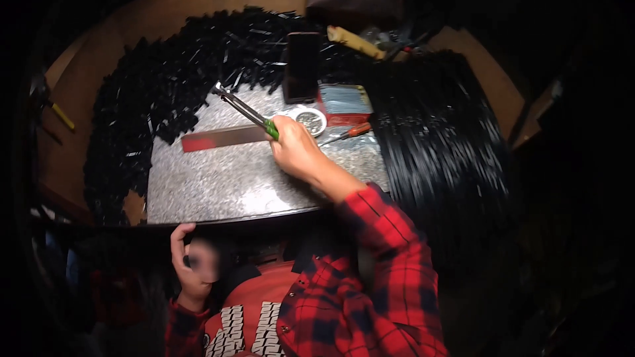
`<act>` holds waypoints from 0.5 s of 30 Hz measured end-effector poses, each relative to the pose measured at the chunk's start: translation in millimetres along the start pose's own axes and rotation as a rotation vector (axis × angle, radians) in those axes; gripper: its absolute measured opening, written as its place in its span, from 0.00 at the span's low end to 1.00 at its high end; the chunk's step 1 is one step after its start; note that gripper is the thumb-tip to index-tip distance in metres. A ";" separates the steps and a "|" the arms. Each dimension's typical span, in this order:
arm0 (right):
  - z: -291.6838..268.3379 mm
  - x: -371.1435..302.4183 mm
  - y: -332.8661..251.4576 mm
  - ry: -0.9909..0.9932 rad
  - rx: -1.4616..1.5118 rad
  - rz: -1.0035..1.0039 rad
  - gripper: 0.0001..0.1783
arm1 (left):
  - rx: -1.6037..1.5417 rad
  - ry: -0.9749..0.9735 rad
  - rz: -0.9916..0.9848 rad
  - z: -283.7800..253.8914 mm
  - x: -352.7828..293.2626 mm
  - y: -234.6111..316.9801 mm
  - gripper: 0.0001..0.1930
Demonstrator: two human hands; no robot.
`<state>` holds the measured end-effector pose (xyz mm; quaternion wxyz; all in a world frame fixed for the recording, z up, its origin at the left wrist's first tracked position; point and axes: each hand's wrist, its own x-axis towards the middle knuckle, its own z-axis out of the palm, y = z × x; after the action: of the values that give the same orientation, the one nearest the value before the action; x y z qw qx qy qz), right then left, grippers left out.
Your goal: Assembling black mechanical rod components using pliers and a hammer at a factory workbench.
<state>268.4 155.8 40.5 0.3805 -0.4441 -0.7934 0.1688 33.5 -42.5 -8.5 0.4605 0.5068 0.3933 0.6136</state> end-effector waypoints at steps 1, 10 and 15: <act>11.4 -10.4 -20.2 0.014 0.098 -0.090 0.05 | 0.022 0.013 -0.002 0.6 1.2 -0.9 0.52; 48.2 -94.8 -109.7 -0.354 0.497 -0.206 0.09 | 0.197 -0.105 0.067 9.5 10.3 -6.7 0.50; 55.2 -96.3 -114.9 -0.320 0.471 -0.285 0.15 | 0.181 -0.126 0.064 7.4 4.6 -6.6 0.49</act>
<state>191.0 16.4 30.3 0.3632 -0.1960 -0.8364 0.3607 41.6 -36.2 -12.3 0.4170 0.5961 0.4008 0.5569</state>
